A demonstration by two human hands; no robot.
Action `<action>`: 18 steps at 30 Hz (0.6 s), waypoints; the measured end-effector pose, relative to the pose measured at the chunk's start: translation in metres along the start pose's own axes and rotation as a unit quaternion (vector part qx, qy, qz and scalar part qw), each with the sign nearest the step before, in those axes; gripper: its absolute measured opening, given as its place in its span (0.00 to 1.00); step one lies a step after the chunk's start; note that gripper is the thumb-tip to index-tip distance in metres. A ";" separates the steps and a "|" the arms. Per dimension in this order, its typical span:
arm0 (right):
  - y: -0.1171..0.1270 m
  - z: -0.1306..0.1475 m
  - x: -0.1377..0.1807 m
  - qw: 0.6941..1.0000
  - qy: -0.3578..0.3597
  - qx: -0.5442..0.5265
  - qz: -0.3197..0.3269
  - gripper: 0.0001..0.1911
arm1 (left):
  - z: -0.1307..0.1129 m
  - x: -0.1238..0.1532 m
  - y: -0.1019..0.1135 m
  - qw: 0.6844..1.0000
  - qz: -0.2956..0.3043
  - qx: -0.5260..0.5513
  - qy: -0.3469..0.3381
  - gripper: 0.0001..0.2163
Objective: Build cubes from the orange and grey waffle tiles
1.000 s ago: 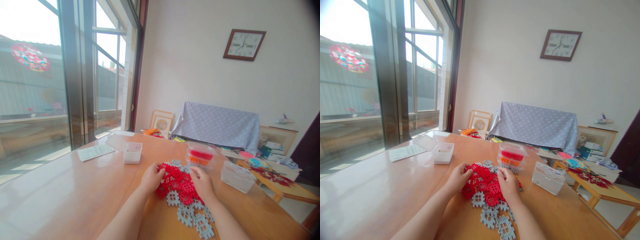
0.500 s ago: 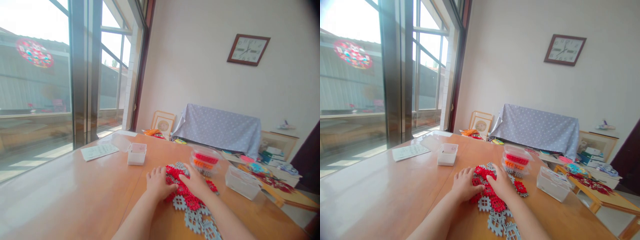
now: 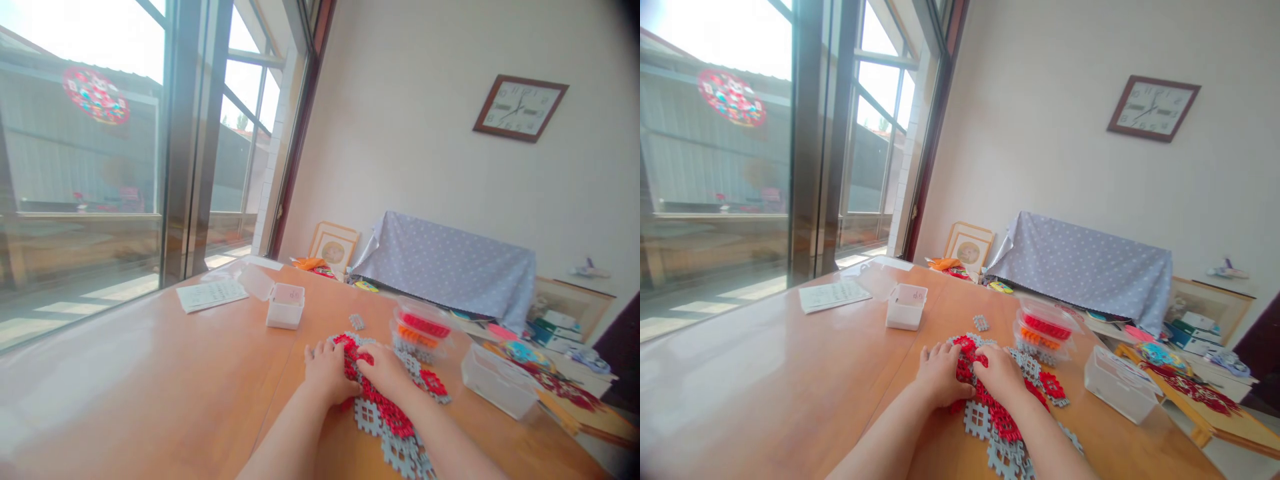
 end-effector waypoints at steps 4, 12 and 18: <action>0.007 0.005 0.004 0.985 -0.028 -0.169 0.002 0.15 | 0.001 -0.001 0.002 1.000 -0.009 -0.007 -0.008 0.30; 0.011 0.002 0.003 0.866 -0.118 -0.482 0.059 0.16 | 0.007 -0.003 0.010 0.999 -0.035 -0.015 0.023 0.16; 0.018 -0.013 -0.017 0.942 -0.100 -0.319 -0.005 0.18 | 0.015 -0.003 0.017 0.995 -0.086 -0.020 0.051 0.14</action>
Point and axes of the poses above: each hand's wrist, its own x-axis away from the middle knuckle, its own y-axis out of the back of the hand, z = x × y, the point moved 6 cm from there along -x, towards the middle knuckle, and after that the axes turned 10 degrees about -y, right-handed, at the moved point
